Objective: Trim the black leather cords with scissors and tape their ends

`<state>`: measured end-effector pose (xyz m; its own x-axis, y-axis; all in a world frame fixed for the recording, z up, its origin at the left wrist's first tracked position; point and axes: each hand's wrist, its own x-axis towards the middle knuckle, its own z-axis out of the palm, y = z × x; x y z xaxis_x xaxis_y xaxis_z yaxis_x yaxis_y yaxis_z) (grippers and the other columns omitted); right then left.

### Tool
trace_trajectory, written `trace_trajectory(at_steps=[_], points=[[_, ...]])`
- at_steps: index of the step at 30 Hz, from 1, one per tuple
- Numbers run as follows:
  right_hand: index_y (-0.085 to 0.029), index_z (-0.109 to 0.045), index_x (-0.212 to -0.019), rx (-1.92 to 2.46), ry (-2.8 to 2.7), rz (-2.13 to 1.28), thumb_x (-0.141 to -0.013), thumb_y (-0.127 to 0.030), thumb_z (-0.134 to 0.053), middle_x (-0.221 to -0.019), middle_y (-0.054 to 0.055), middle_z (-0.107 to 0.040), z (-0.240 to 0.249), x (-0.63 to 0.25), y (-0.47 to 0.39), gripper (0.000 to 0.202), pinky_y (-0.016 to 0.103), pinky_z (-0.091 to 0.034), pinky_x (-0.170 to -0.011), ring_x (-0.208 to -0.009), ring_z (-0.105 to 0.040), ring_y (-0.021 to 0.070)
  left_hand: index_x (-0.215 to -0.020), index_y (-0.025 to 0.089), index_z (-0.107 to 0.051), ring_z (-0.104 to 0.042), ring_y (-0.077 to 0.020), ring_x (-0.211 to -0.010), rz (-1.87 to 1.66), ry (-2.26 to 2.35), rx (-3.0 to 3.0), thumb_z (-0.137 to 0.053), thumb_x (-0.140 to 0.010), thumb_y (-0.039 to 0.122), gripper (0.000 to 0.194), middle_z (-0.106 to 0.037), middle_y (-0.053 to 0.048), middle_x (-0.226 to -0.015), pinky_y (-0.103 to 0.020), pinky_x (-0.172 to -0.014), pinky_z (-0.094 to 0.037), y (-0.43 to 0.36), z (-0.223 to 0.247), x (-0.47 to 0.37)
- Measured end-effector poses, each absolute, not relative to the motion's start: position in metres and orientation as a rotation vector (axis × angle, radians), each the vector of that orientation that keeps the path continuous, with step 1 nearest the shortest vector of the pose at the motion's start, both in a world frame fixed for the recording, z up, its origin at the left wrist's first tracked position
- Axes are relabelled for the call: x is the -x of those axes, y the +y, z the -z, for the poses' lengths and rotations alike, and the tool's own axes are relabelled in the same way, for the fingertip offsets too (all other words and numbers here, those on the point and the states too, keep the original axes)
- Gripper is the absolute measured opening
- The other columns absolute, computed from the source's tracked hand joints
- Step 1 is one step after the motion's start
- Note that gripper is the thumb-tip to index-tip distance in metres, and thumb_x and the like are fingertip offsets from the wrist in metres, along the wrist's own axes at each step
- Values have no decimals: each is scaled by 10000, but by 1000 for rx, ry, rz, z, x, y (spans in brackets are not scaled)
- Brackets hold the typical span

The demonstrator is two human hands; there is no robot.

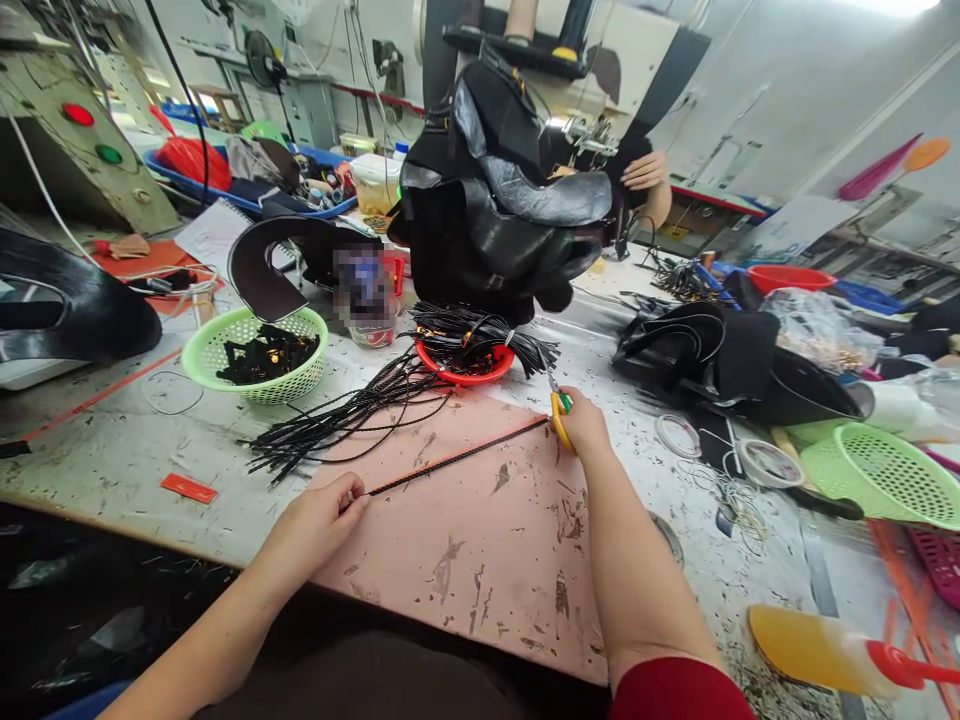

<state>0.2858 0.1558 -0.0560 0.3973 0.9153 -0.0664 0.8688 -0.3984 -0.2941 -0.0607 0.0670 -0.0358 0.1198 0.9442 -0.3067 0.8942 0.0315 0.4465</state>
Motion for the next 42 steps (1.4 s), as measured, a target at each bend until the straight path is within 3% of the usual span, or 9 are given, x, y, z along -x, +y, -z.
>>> trace_trajectory(at_steps=[6,13,17,20,25,30,34,37,42], points=[[-224,-508,-1140,2472,-1597,-327,-640,-185,-516,-817,68,-640,54,-283,156,502,239,-376,-583,-736,-565,214,-734,248,-508,-525,-188,-611,-90,1811,-1903,-346,-765,279,168,-575,-10,-632,-243,-524,-271,67,35,58],[-268,-437,-1192,2532,-1596,-356,-701,-224,-507,-897,85,-639,40,-275,146,498,259,-386,-594,-802,-581,242,-600,228,-487,-525,-177,-680,-249,1846,-2035,-383,-708,206,152,-595,-9,-702,-247,-553,-292,68,33,51],[-168,-397,-1204,2678,-1469,-306,-764,-325,-444,-873,152,-633,32,-278,123,469,334,-401,-612,-799,-590,292,-569,222,-500,-510,-174,-630,-392,1793,-1954,-419,-666,217,127,-564,3,-617,-253,-564,-318,70,38,52],[-101,-454,-1127,2724,-1416,-314,-763,-348,-438,-884,187,-629,32,-281,104,440,340,-406,-620,-813,-592,297,-540,210,-527,-482,-154,-556,-636,1647,-1719,-482,-602,258,90,-526,20,-540,-245,-534,-333,75,39,51],[-217,-592,-977,2586,-1522,-393,-711,-351,-523,-909,76,-659,30,-294,81,306,254,-388,-641,-844,-589,215,-510,181,-534,-339,-73,-385,-911,1393,-977,-593,-457,284,130,-423,71,-404,-190,-384,-265,76,25,29],[-198,-656,-766,2573,-1392,-345,-744,-267,-462,-849,78,-666,21,-327,43,207,252,-355,-626,-832,-578,203,-509,169,-537,-389,-53,-397,-967,1276,-580,-649,-360,199,189,-476,73,-408,-140,-372,-325,62,15,5],[-188,-604,-571,2550,-1251,-397,-591,-365,-624,-642,61,-631,38,-331,17,179,257,-317,-547,-682,-569,211,-516,164,-543,-410,-46,-406,-968,1266,-520,-651,-351,179,197,-500,69,-421,-130,-394,-358,50,15,-11],[-195,-541,-537,2468,-1110,-390,-587,-411,-606,-613,41,-593,57,-325,13,231,251,-289,-521,-640,-537,191,-504,156,-544,-413,-52,-411,-968,1214,-601,-645,-377,190,166,-491,63,-418,-145,-402,-349,42,12,-23],[-206,-387,-448,2223,-885,-421,-559,-251,-546,-428,-26,-413,63,-324,16,198,249,-265,-477,-478,-423,138,-509,158,-541,-402,-62,-421,-957,1151,-728,-638,-429,211,136,-477,65,-419,-172,-430,-318,30,10,-37]])
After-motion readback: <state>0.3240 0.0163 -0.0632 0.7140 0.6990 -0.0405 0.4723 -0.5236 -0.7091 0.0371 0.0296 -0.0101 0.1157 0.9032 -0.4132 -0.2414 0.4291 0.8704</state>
